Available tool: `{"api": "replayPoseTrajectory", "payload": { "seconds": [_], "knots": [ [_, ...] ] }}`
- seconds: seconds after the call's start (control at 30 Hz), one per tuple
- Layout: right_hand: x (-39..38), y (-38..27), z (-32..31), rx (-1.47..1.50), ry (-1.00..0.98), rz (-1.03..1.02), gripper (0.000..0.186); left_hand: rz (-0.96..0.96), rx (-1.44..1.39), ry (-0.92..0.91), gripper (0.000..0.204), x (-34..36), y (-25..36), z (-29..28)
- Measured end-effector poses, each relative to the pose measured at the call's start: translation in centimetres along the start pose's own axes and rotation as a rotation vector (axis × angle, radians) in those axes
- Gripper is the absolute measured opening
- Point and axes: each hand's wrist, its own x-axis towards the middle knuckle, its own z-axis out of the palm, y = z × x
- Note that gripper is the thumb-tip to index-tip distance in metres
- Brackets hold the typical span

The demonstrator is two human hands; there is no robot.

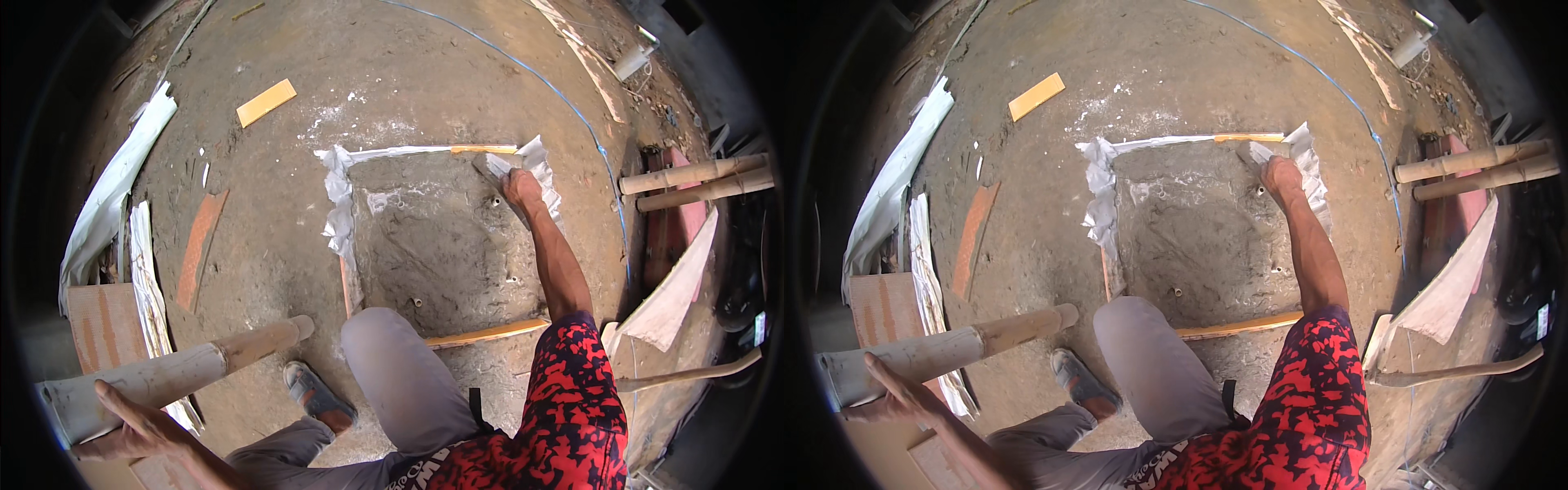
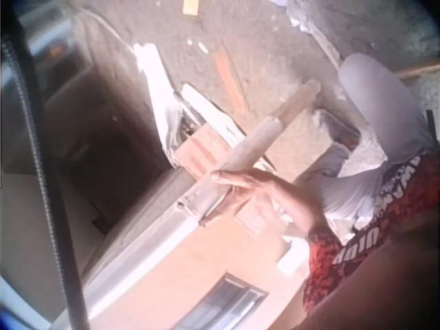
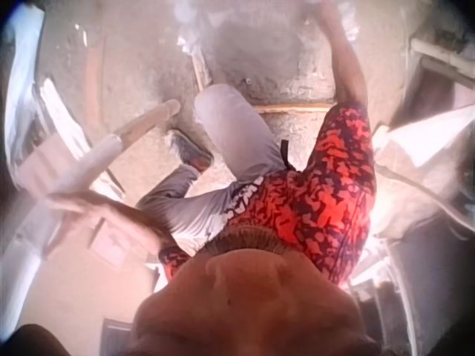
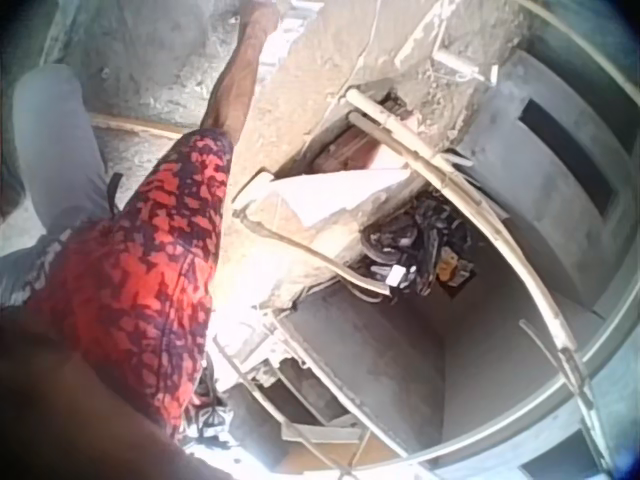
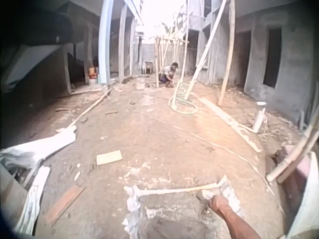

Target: The person uses a trowel to smooth and level wet concrete inside a wooden frame on the ground. Another person pours additional concrete into the frame, and the recorder continues to flatten and edge the material with the tool.

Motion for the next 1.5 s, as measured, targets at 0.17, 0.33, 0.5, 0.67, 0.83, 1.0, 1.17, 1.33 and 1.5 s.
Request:
{"api": "replayPoseTrajectory", "payload": {
  "seconds": [0.17,0.33,0.5,0.67,0.83,1.0,1.17,1.33,1.5],
  "knots": [
    [0.4,-5.0,1.8,0.048,-0.047,-0.083,0.042,-0.054,0.102,0.008,0.104,-0.3,-1.1,-0.4],
    [1.4,2.2,1.7,0.041,-0.066,0.136,0.047,-0.117,0.077,0.004,0.106,-0.6,-0.8,-0.2],
    [2.5,5.3,6.9,0.312,0.282,0.308,0.048,-0.034,0.133,0.036,0.101,0.2,-0.4,-0.6],
    [6.5,9.2,11.2,0.835,0.342,0.704,0.047,-0.058,0.004,-0.003,0.088,-1.6,0.3,0.9],
    [2.9,-7.3,15.2,0.714,0.144,0.445,0.051,0.069,0.042,-0.027,0.083,-0.8,0.7,0.8],
    [-0.4,-10.6,9.5,0.405,0.074,0.084,0.051,0.037,0.079,0.026,0.089,0.0,-0.5,-0.1],
    [1.6,3.9,3.8,0.136,0.061,0.182,0.046,-0.046,0.017,0.003,0.095,-0.6,0.1,0.2],
    [1.0,8.8,3.8,0.134,0.089,0.193,0.048,-0.037,0.059,0.023,0.094,-0.2,-0.1,-0.2],
    [0.6,10.0,4.9,0.125,0.120,0.223,0.048,0.039,0.059,-0.016,0.087,-0.3,0.0,0.3]
  ]
}}
